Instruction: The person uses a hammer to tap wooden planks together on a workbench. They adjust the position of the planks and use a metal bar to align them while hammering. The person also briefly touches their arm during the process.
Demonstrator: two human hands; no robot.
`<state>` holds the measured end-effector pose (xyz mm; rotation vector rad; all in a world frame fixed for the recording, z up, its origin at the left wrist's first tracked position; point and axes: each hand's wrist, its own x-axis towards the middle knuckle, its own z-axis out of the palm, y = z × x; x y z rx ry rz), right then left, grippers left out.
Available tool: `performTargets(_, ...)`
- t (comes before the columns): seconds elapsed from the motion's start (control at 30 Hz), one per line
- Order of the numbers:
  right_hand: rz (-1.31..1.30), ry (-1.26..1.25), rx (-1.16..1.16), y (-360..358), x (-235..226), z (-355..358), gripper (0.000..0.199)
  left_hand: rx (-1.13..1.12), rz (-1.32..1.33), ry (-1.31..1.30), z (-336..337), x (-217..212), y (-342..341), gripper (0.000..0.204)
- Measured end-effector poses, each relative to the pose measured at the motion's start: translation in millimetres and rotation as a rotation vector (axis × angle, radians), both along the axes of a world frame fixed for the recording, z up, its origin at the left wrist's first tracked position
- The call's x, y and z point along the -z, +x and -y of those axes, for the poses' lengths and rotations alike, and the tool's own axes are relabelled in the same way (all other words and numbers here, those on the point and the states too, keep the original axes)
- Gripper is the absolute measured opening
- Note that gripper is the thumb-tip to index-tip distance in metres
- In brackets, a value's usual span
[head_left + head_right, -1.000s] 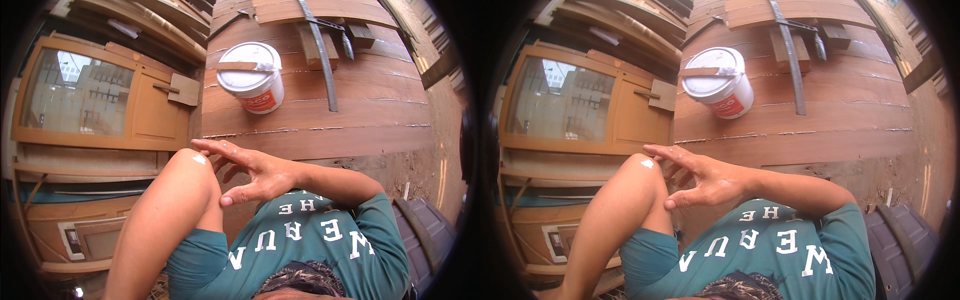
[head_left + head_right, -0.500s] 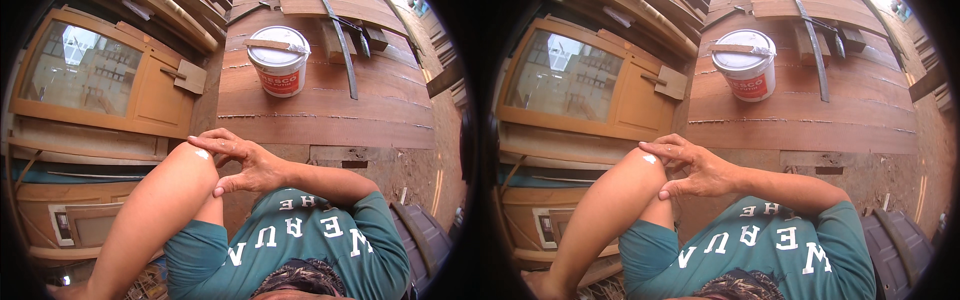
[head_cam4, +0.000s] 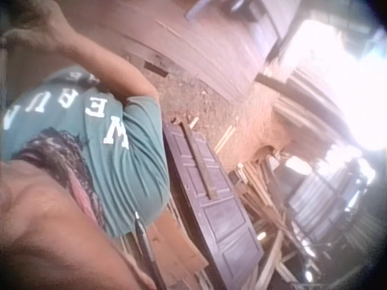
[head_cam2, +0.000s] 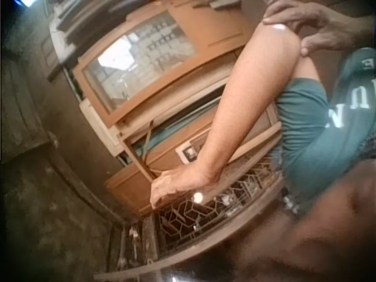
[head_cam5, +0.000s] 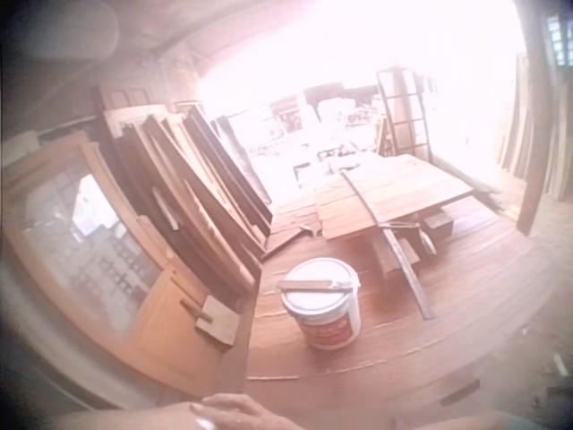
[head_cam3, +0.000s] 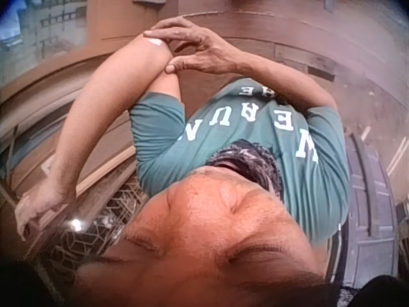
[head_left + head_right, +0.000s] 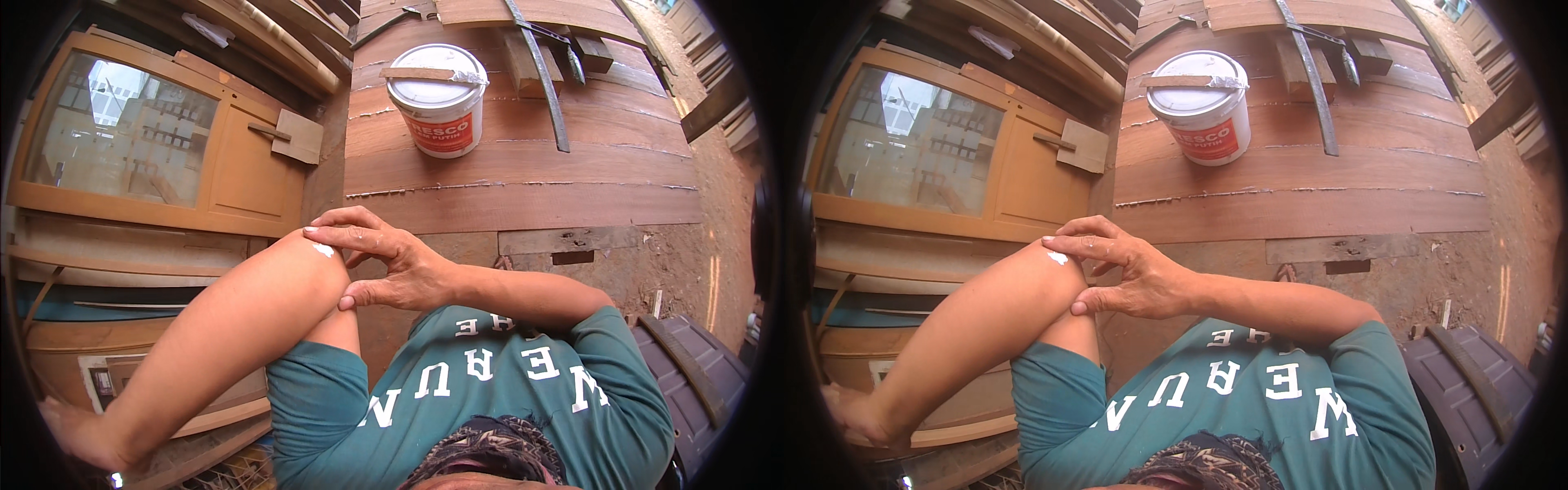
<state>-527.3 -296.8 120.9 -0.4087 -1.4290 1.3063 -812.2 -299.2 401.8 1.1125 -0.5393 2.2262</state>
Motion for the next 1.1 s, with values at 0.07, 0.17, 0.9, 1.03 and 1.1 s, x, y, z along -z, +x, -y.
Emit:
performTargets(0.07, -0.013, 0.009, 0.003, -1.8, -0.9, -0.7, 0.074, 0.005, 0.019, -0.013, -7.2, -2.0, -0.3, 0.056)
performTargets(0.17, -0.025, 0.017, 0.016, -3.5, 1.6, -4.3, 0.071, 0.044, 0.062, -0.032, -25.8, 1.4, -0.5, 0.057)
performTargets(0.9, -0.09, -0.124, 0.047, -4.3, 9.7, -8.6, 0.055, 0.361, 0.396, -0.09, -143.5, -3.6, 28.1, 0.065)
performTargets(1.03, -0.097, -0.128, 0.064, -1.9, 13.6, -9.8, 0.054, 0.388, 0.432, -0.089, -149.8, -1.4, 45.6, 0.067)
performTargets(1.1, -0.088, -0.128, 0.076, 0.0, 14.8, -10.3, 0.053, 0.4, 0.451, -0.088, -150.3, 0.6, 57.5, 0.068)
